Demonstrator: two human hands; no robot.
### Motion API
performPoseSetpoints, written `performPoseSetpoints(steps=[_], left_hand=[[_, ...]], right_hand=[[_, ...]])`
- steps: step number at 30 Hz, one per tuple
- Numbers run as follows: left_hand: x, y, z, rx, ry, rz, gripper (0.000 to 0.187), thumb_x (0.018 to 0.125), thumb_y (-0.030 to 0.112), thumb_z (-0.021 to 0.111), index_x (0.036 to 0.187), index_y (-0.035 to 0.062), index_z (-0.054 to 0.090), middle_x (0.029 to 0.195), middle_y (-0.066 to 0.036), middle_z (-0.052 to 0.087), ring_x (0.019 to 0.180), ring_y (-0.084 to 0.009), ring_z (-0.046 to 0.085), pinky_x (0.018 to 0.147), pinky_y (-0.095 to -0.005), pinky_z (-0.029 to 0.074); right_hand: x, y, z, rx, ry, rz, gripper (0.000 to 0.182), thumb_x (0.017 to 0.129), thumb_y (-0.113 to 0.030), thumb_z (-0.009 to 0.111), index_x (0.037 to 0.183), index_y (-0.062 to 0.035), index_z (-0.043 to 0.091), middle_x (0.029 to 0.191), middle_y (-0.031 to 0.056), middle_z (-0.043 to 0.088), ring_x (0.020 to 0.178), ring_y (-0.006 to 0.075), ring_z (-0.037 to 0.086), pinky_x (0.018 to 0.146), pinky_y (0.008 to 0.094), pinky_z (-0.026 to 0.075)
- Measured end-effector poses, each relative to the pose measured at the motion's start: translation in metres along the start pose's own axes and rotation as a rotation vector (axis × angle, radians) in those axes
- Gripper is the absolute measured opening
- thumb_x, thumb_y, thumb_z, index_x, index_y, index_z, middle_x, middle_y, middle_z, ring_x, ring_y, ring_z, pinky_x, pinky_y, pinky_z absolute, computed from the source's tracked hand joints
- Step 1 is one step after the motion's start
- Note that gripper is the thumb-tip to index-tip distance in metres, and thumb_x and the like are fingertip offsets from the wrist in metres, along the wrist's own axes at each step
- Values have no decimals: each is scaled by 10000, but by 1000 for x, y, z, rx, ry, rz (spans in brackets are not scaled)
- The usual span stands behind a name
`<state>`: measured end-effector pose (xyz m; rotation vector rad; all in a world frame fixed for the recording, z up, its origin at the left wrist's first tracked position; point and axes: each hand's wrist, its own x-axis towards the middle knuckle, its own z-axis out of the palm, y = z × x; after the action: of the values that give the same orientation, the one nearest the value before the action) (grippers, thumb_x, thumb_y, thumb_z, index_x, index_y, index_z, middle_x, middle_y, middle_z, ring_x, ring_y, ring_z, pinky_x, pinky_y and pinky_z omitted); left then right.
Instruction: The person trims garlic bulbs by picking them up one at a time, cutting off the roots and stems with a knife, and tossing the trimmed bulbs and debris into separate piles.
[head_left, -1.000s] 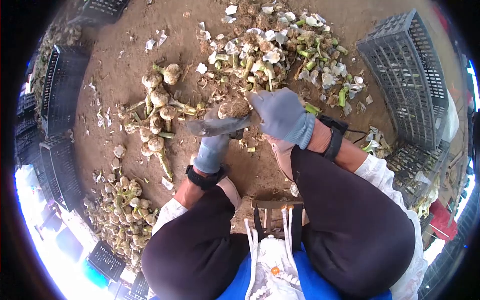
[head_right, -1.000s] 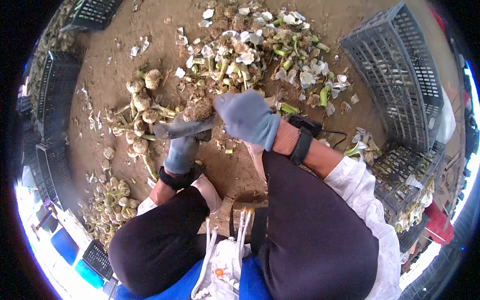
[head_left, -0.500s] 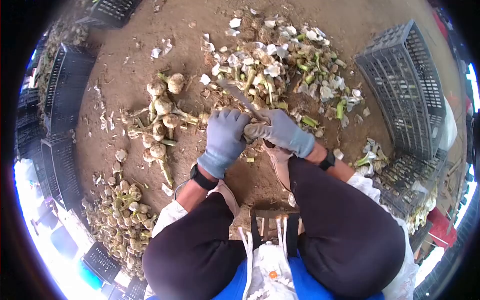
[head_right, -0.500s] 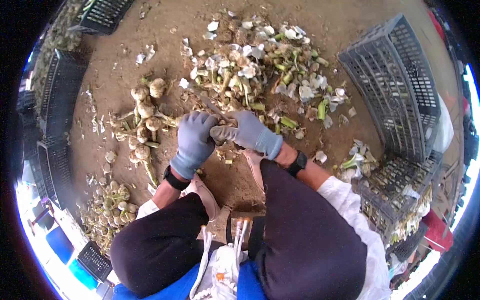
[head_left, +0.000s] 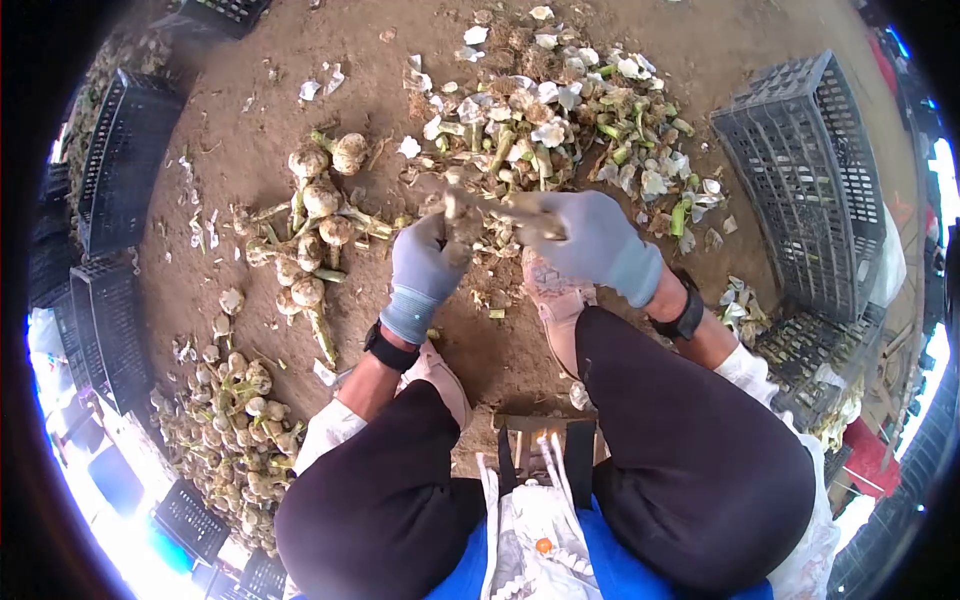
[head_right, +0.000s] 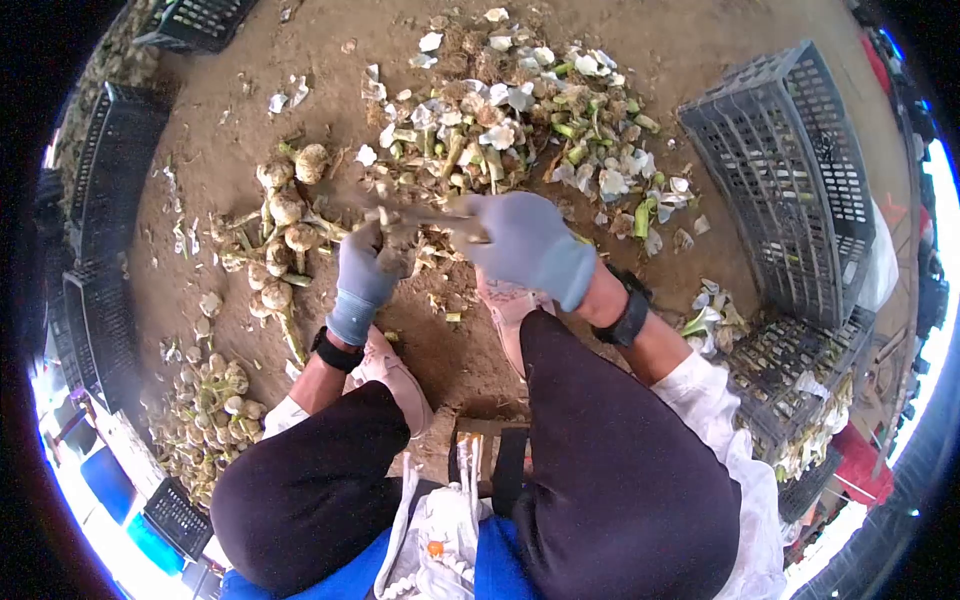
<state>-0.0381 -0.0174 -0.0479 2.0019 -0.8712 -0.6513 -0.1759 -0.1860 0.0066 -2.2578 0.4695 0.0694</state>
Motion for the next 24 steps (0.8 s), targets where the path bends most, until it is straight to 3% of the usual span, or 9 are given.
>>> performPoseSetpoints(steps=[9,12,14,16,18,21,22,23,24], left_hand=[[0,10,-28,204,322,313,172,745,146,601,868,26,612,857,-145,598,750,-313,591,637,-361,500],[-24,-18,-77,518,520,467,220,745,101,574,948,36,630,937,-122,628,827,-277,612,690,-328,504],[-75,-93,-119,18,806,131,207,746,114,603,939,49,641,945,-103,638,831,-241,616,690,-317,502],[-151,-110,-193,835,888,-397,235,779,190,654,970,53,648,956,-99,642,801,-241,613,670,-322,499],[-185,-74,-238,1259,598,-1164,326,805,256,647,1044,36,617,979,-115,634,761,-254,611,638,-342,506],[-210,-143,-222,1095,848,-671,413,815,310,630,1107,23,578,1027,-152,620,784,-269,617,660,-371,514],[-166,-107,-181,566,764,-603,460,824,330,613,1136,-1,550,1079,-182,600,884,-292,614,753,-390,504],[-145,-143,-171,616,358,-947,458,764,185,653,1181,42,530,1084,-180,587,924,-275,584,820,-375,479],[-116,-130,-133,511,299,-827,605,766,241,663,1245,-21,403,1069,-235,584,965,-355,591,800,-404,479]], right_hand=[[-31,112,7,-482,-312,220,333,754,-311,628,1003,-91,655,797,187,632,713,343,623,649,376,502],[-66,115,-12,-181,-83,288,319,743,-289,644,941,-39,657,793,159,657,707,265,634,674,359,503],[-62,102,-16,108,14,302,351,740,-289,667,978,-30,652,786,146,663,701,228,635,667,339,499],[-58,94,-11,406,91,591,372,753,-267,677,1024,-15,638,780,122,670,691,165,617,655,305,488],[-49,115,5,180,109,402,308,808,-193,622,1019,31,618,762,59,636,627,90,594,536,230,472],[-29,85,11,211,115,315,324,796,-202,625,1029,23,622,786,84,655,672,121,615,612,256,486],[-24,74,14,211,112,305,324,796,-202,625,1029,23,622,786,84,655,672,121,615,612,256,486],[-20,63,15,137,109,268,355,782,-218,637,1033,32,616,792,106,659,687,146,621,634,276,487],[-18,55,17,63,109,239,386,768,-233,649,1036,42,609,798,127,663,701,170,627,657,295,488]])
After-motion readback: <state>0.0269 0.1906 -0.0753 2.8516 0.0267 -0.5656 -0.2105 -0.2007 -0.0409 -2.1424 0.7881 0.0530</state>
